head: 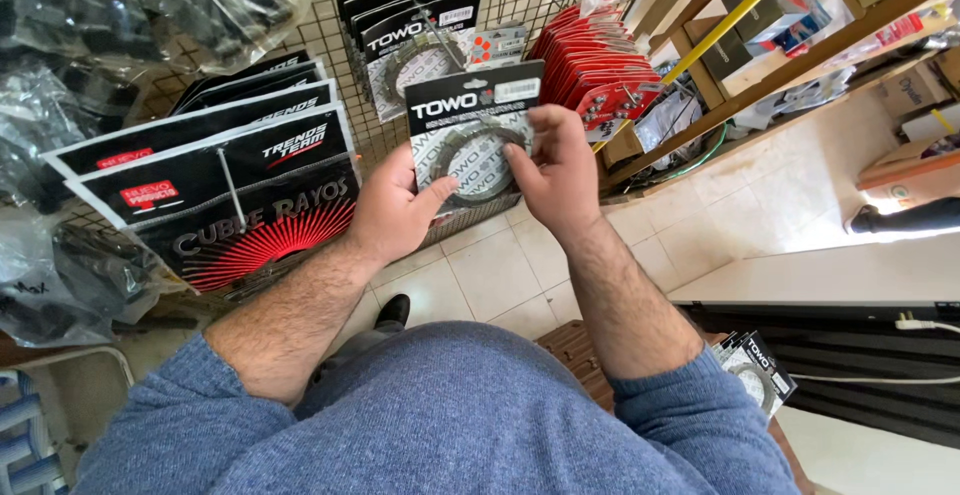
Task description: The person cleans motorcycle clutch plate packaging using a cloth, wiping both the front and back of several individual packages before placing them on a wooden surface.
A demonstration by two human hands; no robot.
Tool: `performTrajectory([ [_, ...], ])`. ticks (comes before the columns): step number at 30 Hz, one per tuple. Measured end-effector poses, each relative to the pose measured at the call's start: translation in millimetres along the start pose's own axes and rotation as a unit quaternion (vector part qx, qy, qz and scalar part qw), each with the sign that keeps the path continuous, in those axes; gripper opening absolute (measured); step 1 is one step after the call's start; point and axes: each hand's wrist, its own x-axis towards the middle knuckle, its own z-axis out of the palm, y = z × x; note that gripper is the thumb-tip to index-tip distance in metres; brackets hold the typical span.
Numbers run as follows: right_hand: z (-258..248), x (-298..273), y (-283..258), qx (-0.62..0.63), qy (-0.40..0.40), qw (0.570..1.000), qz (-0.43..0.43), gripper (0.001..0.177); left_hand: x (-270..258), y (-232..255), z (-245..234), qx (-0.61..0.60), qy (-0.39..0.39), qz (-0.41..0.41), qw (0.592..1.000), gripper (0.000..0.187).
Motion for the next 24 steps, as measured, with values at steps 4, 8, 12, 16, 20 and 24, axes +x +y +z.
performTrajectory([
  [4,8,6,3,0.038,-0.017,0.999,-0.006,0.057,3,-7,-2,-0.017,0.013,-0.015,1.0,0.034],
  [8,12,9,11,0.06,-0.035,0.998,-0.003,0.057,7,-19,-3,0.01,0.017,-0.015,1.0,0.035],
  [12,15,13,32,0.076,-0.045,0.996,-0.006,0.06,11,-24,-2,0.018,0.026,-0.011,0.999,0.036],
  [16,17,11,43,0.1,-0.046,0.994,-0.014,0.06,12,-16,-5,0.064,0.024,0.021,0.997,0.029],
  [20,22,13,54,0.107,-0.054,0.993,-0.018,0.059,14,-21,-2,0.067,0.037,0.018,0.997,0.028],
  [24,34,26,59,0.116,-0.058,0.992,0.004,0.062,22,-40,-9,0.067,0.058,0.008,0.996,0.029],
])
